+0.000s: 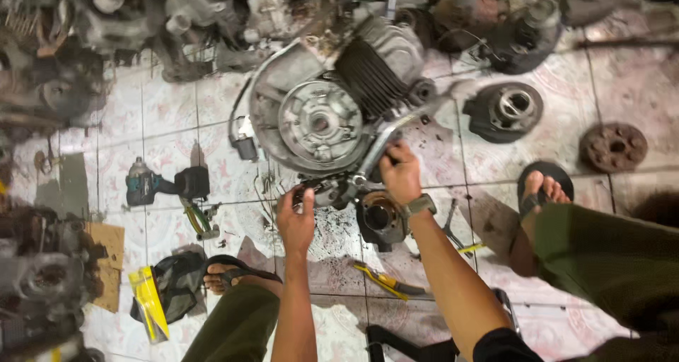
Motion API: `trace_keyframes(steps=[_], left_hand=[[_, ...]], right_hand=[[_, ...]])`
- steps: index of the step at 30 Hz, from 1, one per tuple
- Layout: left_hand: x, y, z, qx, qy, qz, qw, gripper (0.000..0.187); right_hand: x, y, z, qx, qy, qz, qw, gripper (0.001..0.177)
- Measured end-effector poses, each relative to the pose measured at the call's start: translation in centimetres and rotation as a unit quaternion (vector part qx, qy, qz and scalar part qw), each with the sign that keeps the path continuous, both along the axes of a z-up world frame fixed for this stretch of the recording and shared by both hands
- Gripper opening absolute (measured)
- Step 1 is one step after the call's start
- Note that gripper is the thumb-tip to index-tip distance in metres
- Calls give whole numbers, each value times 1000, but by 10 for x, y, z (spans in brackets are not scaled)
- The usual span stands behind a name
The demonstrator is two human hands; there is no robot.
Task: The person uses a wrench and a screwdriver to loosen and remove bolts from a motorcycle engine. They then use a rag to wipe the engine casing and remove a small metal part.
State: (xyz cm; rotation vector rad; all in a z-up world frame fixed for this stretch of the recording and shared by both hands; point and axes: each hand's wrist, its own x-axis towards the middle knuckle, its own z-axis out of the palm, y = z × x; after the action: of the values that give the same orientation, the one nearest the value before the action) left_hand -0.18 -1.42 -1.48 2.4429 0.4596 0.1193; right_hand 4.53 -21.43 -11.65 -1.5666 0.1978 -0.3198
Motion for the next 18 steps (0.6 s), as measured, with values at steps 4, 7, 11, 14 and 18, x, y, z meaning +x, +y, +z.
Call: trace_keyframes(steps=[4,7,11,14,18], left_hand=[[-7,-2,-1,-79,-25,26,996,37],[-4,-2,-1,-105,-35,43,993,36],[-1,5,-19,-113,-75,41,990,32],[-2,5,-15,-133,-96,25,986,31],[-5,4,-16,-131,-100,17,986,31]], right_hand=[[2,0,-8,18,38,-64,997,11],[15,-7,-20,-27,53,-108,992,9],[12,2,42,-98,2,-50,994,8],[1,13,92,-137,-27,-17,990,19],[-11,6,50,-169,-78,16,982,22]])
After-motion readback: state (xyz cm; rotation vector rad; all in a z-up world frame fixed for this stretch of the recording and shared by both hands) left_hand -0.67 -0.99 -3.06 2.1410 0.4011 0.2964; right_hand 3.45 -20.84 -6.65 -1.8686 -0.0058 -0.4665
